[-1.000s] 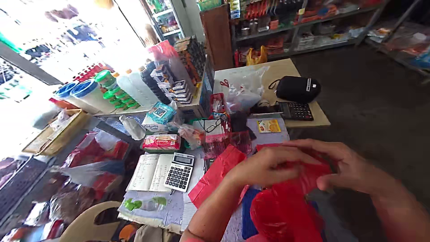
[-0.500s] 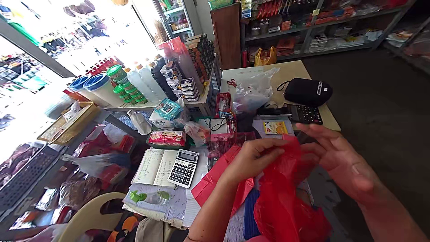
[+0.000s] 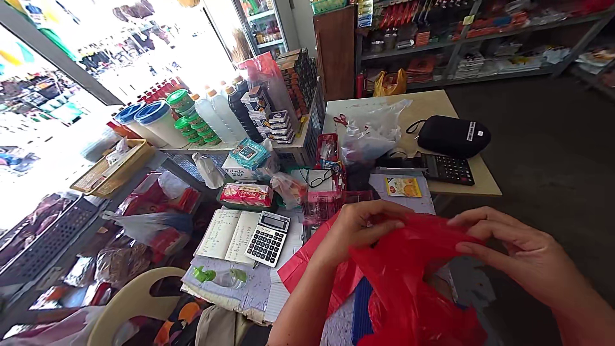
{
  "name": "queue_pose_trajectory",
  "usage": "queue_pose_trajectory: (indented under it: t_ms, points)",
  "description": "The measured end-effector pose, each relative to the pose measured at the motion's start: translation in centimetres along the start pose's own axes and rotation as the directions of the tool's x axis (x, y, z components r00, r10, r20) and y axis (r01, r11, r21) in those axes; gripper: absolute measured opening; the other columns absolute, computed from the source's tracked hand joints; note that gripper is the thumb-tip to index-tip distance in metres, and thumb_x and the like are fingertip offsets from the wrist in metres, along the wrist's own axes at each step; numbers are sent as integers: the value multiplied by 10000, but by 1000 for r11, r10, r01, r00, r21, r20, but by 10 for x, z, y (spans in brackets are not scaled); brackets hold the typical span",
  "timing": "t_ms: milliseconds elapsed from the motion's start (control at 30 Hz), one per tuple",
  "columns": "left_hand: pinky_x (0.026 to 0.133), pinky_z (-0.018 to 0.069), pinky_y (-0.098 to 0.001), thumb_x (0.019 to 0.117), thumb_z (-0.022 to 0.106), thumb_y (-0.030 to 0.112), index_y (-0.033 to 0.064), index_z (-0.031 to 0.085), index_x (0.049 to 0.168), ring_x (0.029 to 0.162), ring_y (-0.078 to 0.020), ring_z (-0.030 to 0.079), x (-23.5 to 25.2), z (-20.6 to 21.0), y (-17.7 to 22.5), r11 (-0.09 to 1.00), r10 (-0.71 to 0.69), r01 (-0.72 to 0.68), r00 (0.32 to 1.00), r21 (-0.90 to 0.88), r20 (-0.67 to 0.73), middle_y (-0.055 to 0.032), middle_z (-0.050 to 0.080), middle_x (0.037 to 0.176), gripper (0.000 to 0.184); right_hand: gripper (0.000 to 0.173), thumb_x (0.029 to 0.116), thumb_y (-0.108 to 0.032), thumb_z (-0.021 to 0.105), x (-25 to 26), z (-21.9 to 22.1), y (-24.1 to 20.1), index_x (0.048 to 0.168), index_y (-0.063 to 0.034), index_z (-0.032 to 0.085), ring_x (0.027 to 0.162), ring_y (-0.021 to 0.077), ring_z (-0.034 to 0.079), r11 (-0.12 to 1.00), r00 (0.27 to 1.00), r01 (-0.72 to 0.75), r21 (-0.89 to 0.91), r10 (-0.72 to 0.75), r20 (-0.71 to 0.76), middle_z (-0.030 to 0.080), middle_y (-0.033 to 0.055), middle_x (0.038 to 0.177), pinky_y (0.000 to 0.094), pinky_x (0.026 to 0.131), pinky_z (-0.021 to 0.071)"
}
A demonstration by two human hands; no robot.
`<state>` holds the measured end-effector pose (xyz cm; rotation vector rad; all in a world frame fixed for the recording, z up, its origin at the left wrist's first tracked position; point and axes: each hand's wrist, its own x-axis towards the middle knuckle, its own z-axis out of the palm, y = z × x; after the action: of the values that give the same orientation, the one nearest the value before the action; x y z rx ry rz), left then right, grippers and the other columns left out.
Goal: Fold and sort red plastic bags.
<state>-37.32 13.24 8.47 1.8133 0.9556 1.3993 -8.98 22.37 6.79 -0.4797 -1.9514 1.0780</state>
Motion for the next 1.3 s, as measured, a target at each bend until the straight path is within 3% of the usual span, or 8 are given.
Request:
queue_pose_trajectory:
  t_ms: [100,267,467,633,733,800,1000,1300]
  points:
    - [770,585,-268,916,722,2,-40,743,1057,825,-90,686,0,5,-11,997,-8,1,994,-72,-107,-104,745,999,148,164,868,-290,819,-2,7,1,885,-192,689,1057,189,700,977,999,5,215,6,-47,721,24,1115,308,894,603]
    - [566,552,-212,936,708,14,-44,725,1059,626,-48,644,0,18,-9,978,-126,90,975,-189,-185,-75,743,890,137,82,929,-232,750,-9,22,-10,992,-185,727,631,-39,629,977,959,-89,191,136,-250,708,-118,828,107,520,515]
    - [513,519,-170,988,638,34,-33,734,1128,569,2,600,1,30,-26,985,-136,106,963,-137,-231,-46,752,901,183,168,975,-157,675,-16,26,-7,1047,-35,767,859,-3,696,992,938,-112,-56,87,-334,765,-16,986,154,770,576]
    - [546,541,-162,970,666,57,-8,742,970,574,22,620,-5,44,-47,965,-217,163,937,-207,-274,40,712,718,100,212,952,-228,712,-26,21,2,802,-78,728,747,-18,594,980,887,-175,-91,117,-447,655,-59,798,143,676,493]
    - [985,517,-284,965,678,137,27,777,926,1105,-91,635,-11,42,-67,972,-107,51,965,-231,-238,-45,724,1120,153,158,935,-232,734,-33,17,11,830,-116,752,908,47,661,988,902,-125,87,150,-405,711,-44,935,212,812,561]
    - [1039,510,-333,977,670,166,52,783,923,1189,-150,632,-13,45,-69,933,-108,29,973,-358,-203,-76,719,1207,170,134,927,-255,751,-38,17,16,865,-137,763,987,87,680,959,924,-105,263,192,-332,735,-25,1004,256,876,572]
    - [523,475,-128,1016,633,208,134,798,977,567,51,573,-30,58,-66,764,-315,173,941,-622,-124,61,731,782,185,113,960,-271,714,-54,37,22,890,-184,705,841,37,656,691,904,-113,714,370,-214,687,-53,905,217,780,569]
    - [645,541,-186,1057,505,115,80,737,910,669,9,634,-54,66,-84,816,-449,321,877,-481,-175,60,703,763,277,248,1049,-314,564,-82,34,29,953,-169,740,825,7,683,675,836,-512,531,533,128,732,-89,891,218,762,579]
